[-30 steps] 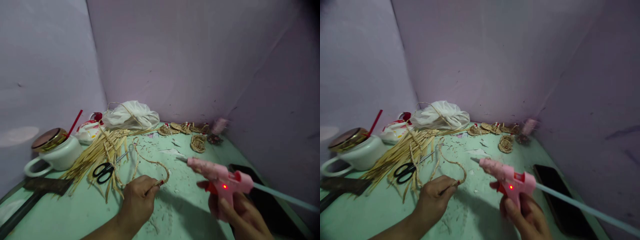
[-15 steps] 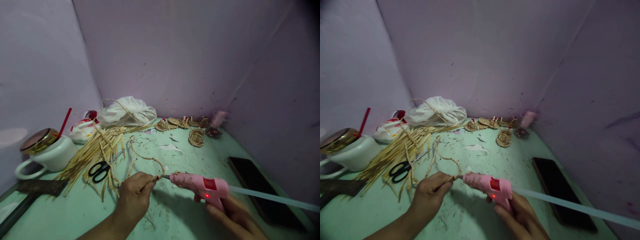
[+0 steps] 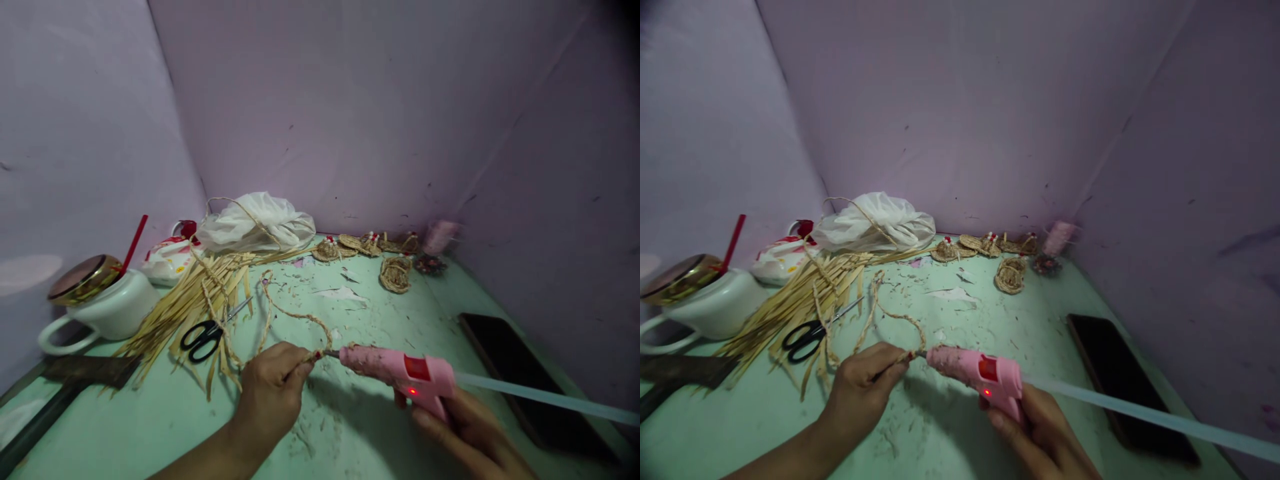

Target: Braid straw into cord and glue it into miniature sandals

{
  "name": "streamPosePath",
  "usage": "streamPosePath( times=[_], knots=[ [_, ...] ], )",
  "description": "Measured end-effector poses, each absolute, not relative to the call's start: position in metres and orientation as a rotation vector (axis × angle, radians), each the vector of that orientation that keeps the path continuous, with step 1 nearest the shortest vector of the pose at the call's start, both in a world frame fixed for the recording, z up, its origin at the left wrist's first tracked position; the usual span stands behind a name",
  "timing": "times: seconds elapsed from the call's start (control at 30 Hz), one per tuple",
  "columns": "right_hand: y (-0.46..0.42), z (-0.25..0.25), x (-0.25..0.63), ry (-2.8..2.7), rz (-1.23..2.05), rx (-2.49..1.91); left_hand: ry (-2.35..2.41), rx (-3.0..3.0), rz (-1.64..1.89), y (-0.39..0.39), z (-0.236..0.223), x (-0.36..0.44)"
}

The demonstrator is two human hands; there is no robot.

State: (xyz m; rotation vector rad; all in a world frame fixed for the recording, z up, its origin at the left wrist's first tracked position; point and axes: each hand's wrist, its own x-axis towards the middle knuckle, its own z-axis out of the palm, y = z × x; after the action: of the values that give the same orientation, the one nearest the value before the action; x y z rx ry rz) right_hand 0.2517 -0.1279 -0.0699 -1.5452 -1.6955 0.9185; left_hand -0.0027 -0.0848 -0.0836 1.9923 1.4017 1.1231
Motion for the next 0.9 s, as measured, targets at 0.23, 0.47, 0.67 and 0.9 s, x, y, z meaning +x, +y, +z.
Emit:
streamPosePath(
  times=[0.23,0.47,0.67,0.9],
  knots=[
    [-0.131,-0.071,0.250,-1.643,1.007,-1.599,1.407,1.998,1.127,-0.085,-0.086,-0.003],
    [-0.132,-0.067,0.247,-1.616,1.079,-1.585,1.409,2.063,1.131,-0.086,-0.084,-0.002],
    [-0.132,-0.067,0.248,-1.613,1.062,-1.578,1.445,2.132,1.106,-0.087,-0.084,-0.002],
    [-0.131,-0.064,0.235,-1.407,1.065,-1.492,1.469,2.115,1.061,-0.087,-0.084,-0.002]
  ],
)
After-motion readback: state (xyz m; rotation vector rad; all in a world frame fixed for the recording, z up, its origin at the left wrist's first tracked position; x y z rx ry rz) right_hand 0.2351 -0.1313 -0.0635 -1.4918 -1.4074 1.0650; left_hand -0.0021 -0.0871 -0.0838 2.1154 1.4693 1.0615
